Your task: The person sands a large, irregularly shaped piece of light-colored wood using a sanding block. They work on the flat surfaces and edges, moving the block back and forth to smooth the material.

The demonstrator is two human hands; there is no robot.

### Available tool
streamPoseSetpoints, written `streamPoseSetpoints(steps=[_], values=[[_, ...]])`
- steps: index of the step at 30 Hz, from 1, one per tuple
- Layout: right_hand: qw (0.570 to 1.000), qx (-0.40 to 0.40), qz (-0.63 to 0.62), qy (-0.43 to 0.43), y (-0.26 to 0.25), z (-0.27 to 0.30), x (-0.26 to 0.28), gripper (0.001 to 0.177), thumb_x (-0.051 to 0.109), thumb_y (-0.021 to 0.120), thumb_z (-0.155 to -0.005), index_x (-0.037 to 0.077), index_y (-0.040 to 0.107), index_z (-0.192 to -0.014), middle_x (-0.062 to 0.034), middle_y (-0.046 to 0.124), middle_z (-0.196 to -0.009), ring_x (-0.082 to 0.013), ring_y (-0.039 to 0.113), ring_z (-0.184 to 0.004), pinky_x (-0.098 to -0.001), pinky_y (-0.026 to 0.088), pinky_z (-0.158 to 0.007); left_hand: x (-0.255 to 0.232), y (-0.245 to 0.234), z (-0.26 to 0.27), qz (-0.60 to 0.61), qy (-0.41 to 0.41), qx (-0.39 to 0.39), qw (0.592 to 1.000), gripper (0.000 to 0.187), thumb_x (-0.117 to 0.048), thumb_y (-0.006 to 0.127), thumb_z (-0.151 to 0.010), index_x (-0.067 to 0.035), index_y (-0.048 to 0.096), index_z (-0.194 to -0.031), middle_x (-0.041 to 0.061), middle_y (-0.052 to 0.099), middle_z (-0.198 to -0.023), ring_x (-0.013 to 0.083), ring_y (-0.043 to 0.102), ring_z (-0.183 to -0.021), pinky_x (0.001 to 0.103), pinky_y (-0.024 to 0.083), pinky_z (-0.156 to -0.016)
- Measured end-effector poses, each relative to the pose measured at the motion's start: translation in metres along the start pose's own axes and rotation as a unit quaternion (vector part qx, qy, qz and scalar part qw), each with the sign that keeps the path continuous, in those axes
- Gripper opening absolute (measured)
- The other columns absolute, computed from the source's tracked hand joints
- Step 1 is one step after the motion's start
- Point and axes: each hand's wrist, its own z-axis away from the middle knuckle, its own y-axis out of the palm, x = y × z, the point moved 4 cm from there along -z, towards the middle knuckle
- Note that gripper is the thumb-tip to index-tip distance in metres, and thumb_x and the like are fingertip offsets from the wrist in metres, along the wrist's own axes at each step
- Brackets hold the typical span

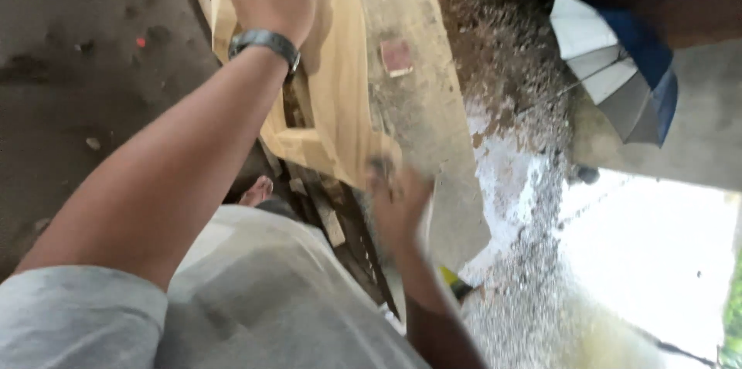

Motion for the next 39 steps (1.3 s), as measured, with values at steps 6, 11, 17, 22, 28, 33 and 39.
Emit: streamPoseSetpoints(steps=[6, 11, 17, 22, 28, 33, 39], values=[[0.989, 0.06, 0.066, -0.118, 0.004, -0.058, 0.11, 0.05, 0.046, 0.07, -0.095, 0.018, 0.035, -0.073, 0.0049, 0.035, -0.066, -0.0097, 0.03, -0.058, -0.0298, 0.032, -0.053, -0.023, -0.014, 0.004, 0.033, -0.07, 0.038, 0.996, 0.052, -0.024, 0.06, -0.1, -0.014, 0.038, -0.146, -0.001, 0.068, -0.108, 0.0064, 0.054, -0.059, 0.026, 0.052, -0.049], [0.984, 0.055, 0.037, -0.168, -0.007, -0.009, 0.11, 0.025, 0.035, 0.069, -0.094, 0.015, 0.055, -0.094, 0.0023, 0.048, -0.075, -0.0142, 0.04, -0.069, -0.0289, 0.04, -0.068, -0.021, -0.01, 0.006, 0.011, -0.058, 0.034, 0.998, 0.067, -0.024, 0.06, -0.108, -0.013, 0.018, -0.158, 0.02, 0.029, -0.167, 0.0168, 0.052, -0.11, 0.028, 0.049, -0.095], [0.988, 0.071, 0.109, -0.087, 0.02, -0.071, 0.127, 0.05, 0.055, 0.064, -0.094, 0.018, 0.039, -0.071, 0.0026, 0.041, -0.067, -0.0125, 0.036, -0.062, -0.0303, 0.035, -0.059, -0.01, 0.005, -0.001, -0.173, 0.113, 0.063, 0.976, 0.03, -0.006, 0.052, -0.092, -0.015, 0.031, -0.112, 0.007, 0.029, -0.113, 0.0265, 0.036, -0.111, 0.042, 0.039, -0.102], [0.988, 0.082, 0.08, -0.103, -0.005, -0.01, 0.107, 0.033, 0.037, 0.075, -0.092, 0.01, 0.057, -0.088, 0.0002, 0.053, -0.081, -0.0176, 0.05, -0.078, -0.0378, 0.044, -0.09, -0.029, -0.012, 0.007, 0.003, -0.086, 0.021, 0.996, 0.08, -0.03, 0.068, -0.106, -0.006, 0.014, -0.159, 0.021, 0.026, -0.168, 0.0331, 0.029, -0.158, 0.045, 0.03, -0.13], [0.991, 0.062, 0.099, -0.057, 0.031, -0.091, 0.173, 0.048, 0.051, 0.067, -0.095, 0.019, 0.041, -0.071, 0.0043, 0.043, -0.068, -0.0102, 0.037, -0.06, -0.0279, 0.037, -0.053, -0.027, -0.016, 0.011, 0.034, -0.065, 0.024, 0.997, 0.074, -0.036, 0.063, -0.101, -0.006, 0.023, -0.155, 0.019, 0.038, -0.158, 0.0368, 0.048, -0.147, 0.048, 0.055, -0.11], [0.98, 0.107, 0.135, 0.099, -0.004, -0.027, 0.161, 0.061, 0.077, 0.04, -0.086, 0.017, 0.048, -0.079, 0.0007, 0.05, -0.081, -0.0135, 0.045, -0.073, -0.0264, 0.047, -0.065, -0.04, -0.024, 0.01, 0.038, -0.061, 0.029, 0.997, 0.062, -0.037, 0.061, -0.1, -0.001, 0.033, -0.143, 0.023, 0.045, -0.147, 0.0384, 0.055, -0.135, 0.051, 0.052, -0.107], [0.988, -0.021, 0.086, -0.128, 0.016, -0.058, 0.113, 0.048, 0.047, 0.065, -0.099, 0.017, 0.042, -0.07, 0.0038, 0.04, -0.066, -0.014, 0.04, -0.061, -0.0326, 0.038, -0.06, -0.014, -0.006, 0.009, 0.017, -0.049, 0.043, 0.998, 0.079, -0.044, 0.058, -0.105, 0.001, 0.02, -0.157, 0.025, 0.026, -0.166, 0.0388, 0.022, -0.157, 0.05, 0.025, -0.129]])
